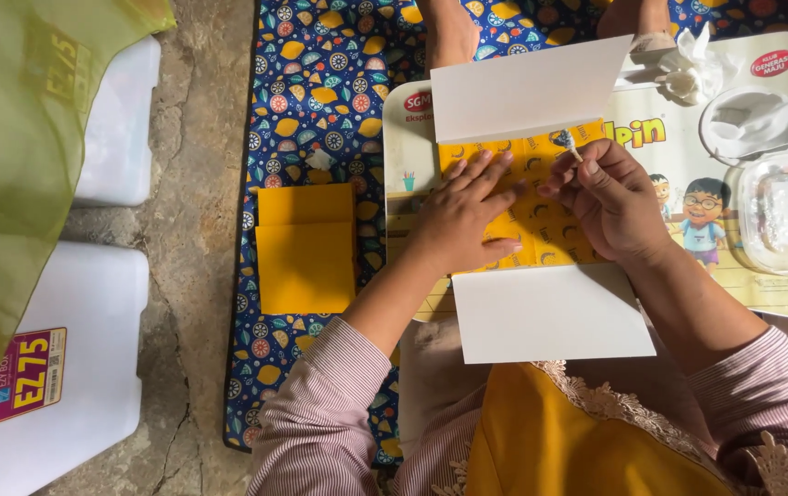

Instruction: Assembling yellow cardboard boxes by applying glue to flaps and folding them into shape.

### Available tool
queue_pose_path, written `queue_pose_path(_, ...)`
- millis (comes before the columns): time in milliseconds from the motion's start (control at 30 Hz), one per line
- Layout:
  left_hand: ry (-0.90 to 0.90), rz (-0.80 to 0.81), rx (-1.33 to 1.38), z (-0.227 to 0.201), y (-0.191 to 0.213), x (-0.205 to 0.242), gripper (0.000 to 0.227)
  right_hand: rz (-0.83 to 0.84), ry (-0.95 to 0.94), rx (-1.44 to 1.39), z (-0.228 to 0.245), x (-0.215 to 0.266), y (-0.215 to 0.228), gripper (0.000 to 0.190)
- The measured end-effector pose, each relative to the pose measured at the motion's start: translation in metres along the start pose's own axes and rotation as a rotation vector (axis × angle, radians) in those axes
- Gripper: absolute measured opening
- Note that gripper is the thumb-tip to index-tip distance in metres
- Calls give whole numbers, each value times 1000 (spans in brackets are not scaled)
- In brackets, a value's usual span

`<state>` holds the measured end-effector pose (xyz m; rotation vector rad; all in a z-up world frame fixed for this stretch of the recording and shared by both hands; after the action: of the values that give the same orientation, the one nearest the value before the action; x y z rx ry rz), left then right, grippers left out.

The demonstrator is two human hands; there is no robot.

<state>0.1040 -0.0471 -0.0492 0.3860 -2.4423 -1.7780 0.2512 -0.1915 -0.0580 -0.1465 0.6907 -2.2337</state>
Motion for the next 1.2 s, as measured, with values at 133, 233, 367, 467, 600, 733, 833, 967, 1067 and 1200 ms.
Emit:
queue_pose_path(133,64,14,-41,-14,-2,0,83,-5,4,18,0,2,-3,11)
queue_pose_path(233,112,42,-98,-20,-5,-3,91,-11,12,22,2,2,-4,11)
queue_pose_path(367,166,47,-175,-28,-10,-5,93,-6,25,34,4,5,-6,11)
queue_pose_path(467,195,21,-141,-27,-9,-10,90,-8,36,40,4,4,-8,11)
queue_pose_path(600,264,-35,-111,-24,-24,-17,78,-1,30,43,-2,6,0,11)
queue_pose_path(733,303,-44,-135,-30,-24,-19,72,-8,27,35,0,6,0,11)
queue_pose_path(833,323,-47,-129,-33,-17,-13,70,-7,30,28,-1,7,1,10)
queue_pose_path(967,246,51,-58,-11,-10,-13,65,-6,18,5,3,4,-1,8)
queue_pose_path(1067,273,67,-20,7,3,-8,67,-12,16,-27,4,4,0,8)
queue_pose_path(1200,329,51,-99,6,13,-4,77,-25,9,-64,2,3,2,8)
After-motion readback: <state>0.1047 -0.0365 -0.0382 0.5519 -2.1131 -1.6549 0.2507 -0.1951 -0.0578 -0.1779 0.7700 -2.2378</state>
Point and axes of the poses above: each hand's wrist, its own x-axis away from the middle knuckle, its own y-axis out of the back of the hand, z = x × y, the point moved 4 cm from there along -x, towards the middle knuckle, and after that the axes turned 10 degrees about y, right-handed, at the moved point
